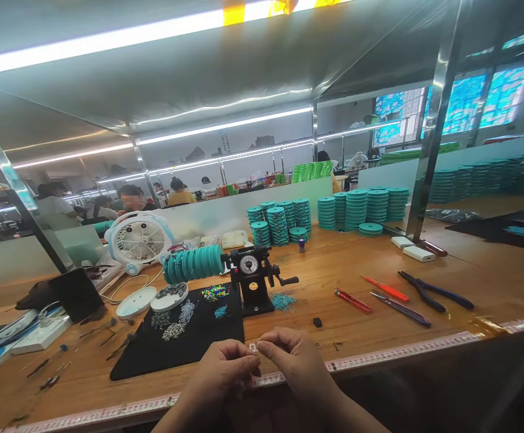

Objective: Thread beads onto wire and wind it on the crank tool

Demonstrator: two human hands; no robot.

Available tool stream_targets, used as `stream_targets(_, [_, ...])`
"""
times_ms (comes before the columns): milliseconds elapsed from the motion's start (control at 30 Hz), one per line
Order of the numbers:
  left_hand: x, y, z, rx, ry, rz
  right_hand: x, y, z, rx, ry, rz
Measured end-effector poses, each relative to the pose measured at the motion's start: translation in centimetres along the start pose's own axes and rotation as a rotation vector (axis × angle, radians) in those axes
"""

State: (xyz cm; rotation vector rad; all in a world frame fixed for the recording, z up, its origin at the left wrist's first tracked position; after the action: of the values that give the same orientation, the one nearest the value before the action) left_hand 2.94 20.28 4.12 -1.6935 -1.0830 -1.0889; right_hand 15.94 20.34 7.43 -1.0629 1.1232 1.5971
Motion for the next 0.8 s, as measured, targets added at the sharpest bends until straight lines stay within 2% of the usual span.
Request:
stream_targets(233, [-0.3,0.6,0.1,-0.063,-0.007,-0.003,0.8,1.0,-0.2,-0.097,0.022,-0.077])
stream_targets(400, [-0.2,0.5,-0.4,-0.049,-0.042,0.025,0.6,1.6,-0.5,-0.167,0.013,-0.204])
stream_targets(500, [0.1,0.4,-0.6,-0.024,-0.009,-0.049,0.3,0.7,-0.1,-0.059,-0.020,-0.109])
stream_targets(600, [0.5,0.0,-0.8,0.063,0.038,-0.192,0.6,-0.8,0.1,0.100,-0.018,0.025])
stream_targets(800, [0.3,0.4,-1.4,0.191,0.107,-0.384,2.6,-0.9,0.3,0.145,0.091,0.256])
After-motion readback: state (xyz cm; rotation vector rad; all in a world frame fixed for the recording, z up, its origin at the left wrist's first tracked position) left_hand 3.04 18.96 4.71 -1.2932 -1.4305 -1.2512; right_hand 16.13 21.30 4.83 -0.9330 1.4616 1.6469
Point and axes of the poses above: each hand's wrist, its own z-axis towards the middle knuckle, its own y-axis out of the palm, x = y × z, the point moved 9 cm from there along z, towards the middle knuckle, and after that the axes turned 6 degrees about z, right-handed, at the moved point
